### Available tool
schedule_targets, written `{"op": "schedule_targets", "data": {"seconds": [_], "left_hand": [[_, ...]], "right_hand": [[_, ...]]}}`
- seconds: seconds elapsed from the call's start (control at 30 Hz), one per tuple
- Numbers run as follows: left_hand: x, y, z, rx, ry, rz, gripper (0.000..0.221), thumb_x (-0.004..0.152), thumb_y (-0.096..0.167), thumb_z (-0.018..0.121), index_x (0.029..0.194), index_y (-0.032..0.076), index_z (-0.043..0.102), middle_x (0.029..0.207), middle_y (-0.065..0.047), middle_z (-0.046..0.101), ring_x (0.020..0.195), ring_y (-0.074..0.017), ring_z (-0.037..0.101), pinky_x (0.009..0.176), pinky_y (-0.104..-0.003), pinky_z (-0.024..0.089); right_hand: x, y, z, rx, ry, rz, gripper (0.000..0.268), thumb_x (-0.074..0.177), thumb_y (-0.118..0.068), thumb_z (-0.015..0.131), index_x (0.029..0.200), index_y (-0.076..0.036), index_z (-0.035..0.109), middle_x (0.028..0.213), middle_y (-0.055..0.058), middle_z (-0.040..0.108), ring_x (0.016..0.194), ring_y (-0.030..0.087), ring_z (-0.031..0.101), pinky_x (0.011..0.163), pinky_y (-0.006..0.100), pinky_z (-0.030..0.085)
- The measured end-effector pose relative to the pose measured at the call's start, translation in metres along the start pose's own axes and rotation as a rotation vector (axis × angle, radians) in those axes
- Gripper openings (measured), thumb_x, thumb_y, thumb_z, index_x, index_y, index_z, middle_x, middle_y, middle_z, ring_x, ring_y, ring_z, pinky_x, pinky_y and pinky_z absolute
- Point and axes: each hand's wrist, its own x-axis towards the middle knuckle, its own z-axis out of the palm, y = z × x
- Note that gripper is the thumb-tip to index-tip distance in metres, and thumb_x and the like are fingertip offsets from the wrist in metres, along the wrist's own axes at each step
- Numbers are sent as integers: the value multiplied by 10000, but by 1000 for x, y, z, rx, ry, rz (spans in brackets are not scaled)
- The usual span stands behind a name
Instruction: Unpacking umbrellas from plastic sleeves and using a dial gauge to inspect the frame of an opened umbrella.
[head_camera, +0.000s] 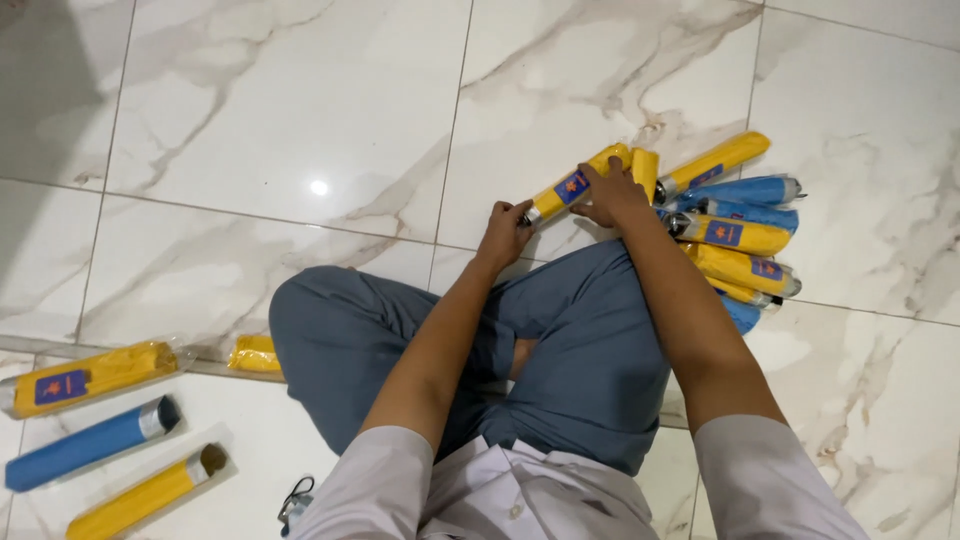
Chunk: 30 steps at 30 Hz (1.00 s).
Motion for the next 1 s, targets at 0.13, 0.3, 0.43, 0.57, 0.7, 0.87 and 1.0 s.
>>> {"op": "schedule_targets", "data": {"seconds": [0.13, 0.3, 0.43, 0.57, 0.7, 0.87, 1.0], "left_hand": [[18, -10, 51, 27, -33, 71, 439, 874, 53, 603, 1306, 100, 542, 1133, -209, 455, 1119, -419, 567, 952, -462, 514], [39, -29, 97, 86, -259, 227, 413, 853, 19, 571, 1248, 136, 598, 1067, -220, 575, 1106, -416, 578, 978, -481, 471], [22, 11, 64, 58, -382, 204, 400, 867, 42, 569, 1265, 86, 580, 1065, -299, 613, 1105, -460, 569, 993, -538, 441], [25, 5, 60, 62, -242, 77, 305, 895, 169, 579, 1194, 126, 626, 1024, -194, 648, 965, -345, 655, 855, -449, 537], [20, 21, 40, 68, -129, 32, 314, 930, 253, 563, 1210, 114, 596, 1021, -163, 647, 930, -291, 674, 800, -408, 569], [0, 49, -3, 142, -19, 34, 331, 936, 187, 515, 1243, 67, 543, 1084, -189, 608, 1017, -316, 642, 855, -421, 553], [-31, 71, -41, 243, 34, 68, 331, 935, 56, 452, 1258, 12, 510, 1142, -226, 555, 1102, -379, 596, 906, -447, 535]], "right_hand": [[0, 22, 7, -27, -4, 46, 748, 809, -562, 634, 1451, -295, 358, 1540, 187, 144, 1342, 463, 336, 1038, 601, 352], [-8, 22, -1, 33, 22, 140, 724, 846, -636, 546, 1347, -117, 481, 1513, 211, 252, 1361, 407, 335, 1088, 610, 244], [27, 40, 38, -18, 68, 176, 729, 828, -488, 669, 1375, -82, 410, 1443, 234, 288, 1328, 422, 347, 1035, 654, 224], [36, 40, 52, -53, 157, 168, 611, 805, -253, 695, 1315, -60, 420, 1380, 227, 284, 1296, 432, 318, 968, 630, 282], [12, 11, 41, 31, 194, -32, 515, 834, -245, 663, 1297, -143, 462, 1485, 210, 232, 1395, 399, 223, 1052, 599, 252], [-12, -25, 51, 135, 336, -232, 390, 889, -191, 590, 1261, -155, 479, 1408, 197, 343, 1355, 391, 321, 1010, 550, 354], [-40, -59, 62, 318, 436, -333, 290, 950, -141, 495, 1239, -149, 469, 1326, 215, 422, 1290, 399, 430, 977, 537, 410]]}}
